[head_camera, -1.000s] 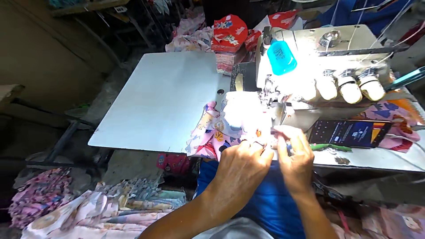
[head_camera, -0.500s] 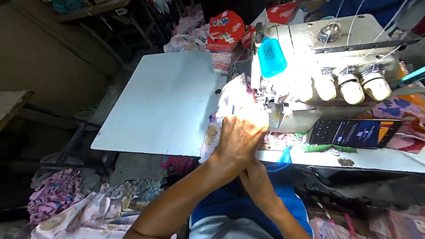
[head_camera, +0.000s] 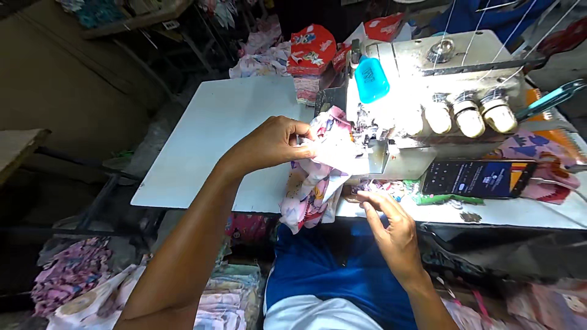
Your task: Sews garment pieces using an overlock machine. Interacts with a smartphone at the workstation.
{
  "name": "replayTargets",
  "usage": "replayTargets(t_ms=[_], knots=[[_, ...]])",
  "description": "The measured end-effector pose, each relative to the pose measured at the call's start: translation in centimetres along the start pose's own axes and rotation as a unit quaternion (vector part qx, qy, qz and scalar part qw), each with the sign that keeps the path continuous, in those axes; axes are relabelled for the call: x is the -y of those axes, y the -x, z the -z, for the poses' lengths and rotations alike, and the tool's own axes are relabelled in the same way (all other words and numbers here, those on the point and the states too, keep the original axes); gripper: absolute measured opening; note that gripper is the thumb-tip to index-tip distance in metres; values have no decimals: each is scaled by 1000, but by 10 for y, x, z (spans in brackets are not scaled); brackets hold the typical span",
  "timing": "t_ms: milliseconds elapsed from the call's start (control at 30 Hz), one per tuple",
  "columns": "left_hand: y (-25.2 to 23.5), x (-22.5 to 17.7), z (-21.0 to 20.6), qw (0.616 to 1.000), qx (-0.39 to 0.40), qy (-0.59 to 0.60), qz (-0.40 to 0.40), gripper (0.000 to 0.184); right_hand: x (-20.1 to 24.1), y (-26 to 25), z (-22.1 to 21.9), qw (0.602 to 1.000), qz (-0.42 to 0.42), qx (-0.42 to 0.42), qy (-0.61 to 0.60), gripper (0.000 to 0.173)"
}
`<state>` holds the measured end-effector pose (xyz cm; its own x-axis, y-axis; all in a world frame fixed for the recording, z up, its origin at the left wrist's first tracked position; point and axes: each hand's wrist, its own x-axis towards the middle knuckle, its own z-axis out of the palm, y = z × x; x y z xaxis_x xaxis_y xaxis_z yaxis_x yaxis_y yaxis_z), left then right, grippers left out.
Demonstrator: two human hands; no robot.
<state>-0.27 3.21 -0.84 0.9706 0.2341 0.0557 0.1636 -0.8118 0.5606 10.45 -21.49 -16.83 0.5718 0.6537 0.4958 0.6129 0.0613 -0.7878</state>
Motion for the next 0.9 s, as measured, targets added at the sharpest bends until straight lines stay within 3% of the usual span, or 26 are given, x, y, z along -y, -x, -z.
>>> replayTargets(t_ms=[133,300,600,700,900], knots=[[6,-2,3,989,14,124,77,9,3,-1,2,1000,0,5,-7,24],[11,-4,4,981,11,159,111,4,3,0,2,1000,4,10,-4,24],[15,-7,7,959,75,254,101,15,3,-2,5,1000,-14,13,-9,25],[14,-10,10,952,94,273,99,15,7,-6,0,997,-33,51,-44,27],[4,-51,14,969,136,202,37,15,39,-31,-40,981,-34,101,-159,20]])
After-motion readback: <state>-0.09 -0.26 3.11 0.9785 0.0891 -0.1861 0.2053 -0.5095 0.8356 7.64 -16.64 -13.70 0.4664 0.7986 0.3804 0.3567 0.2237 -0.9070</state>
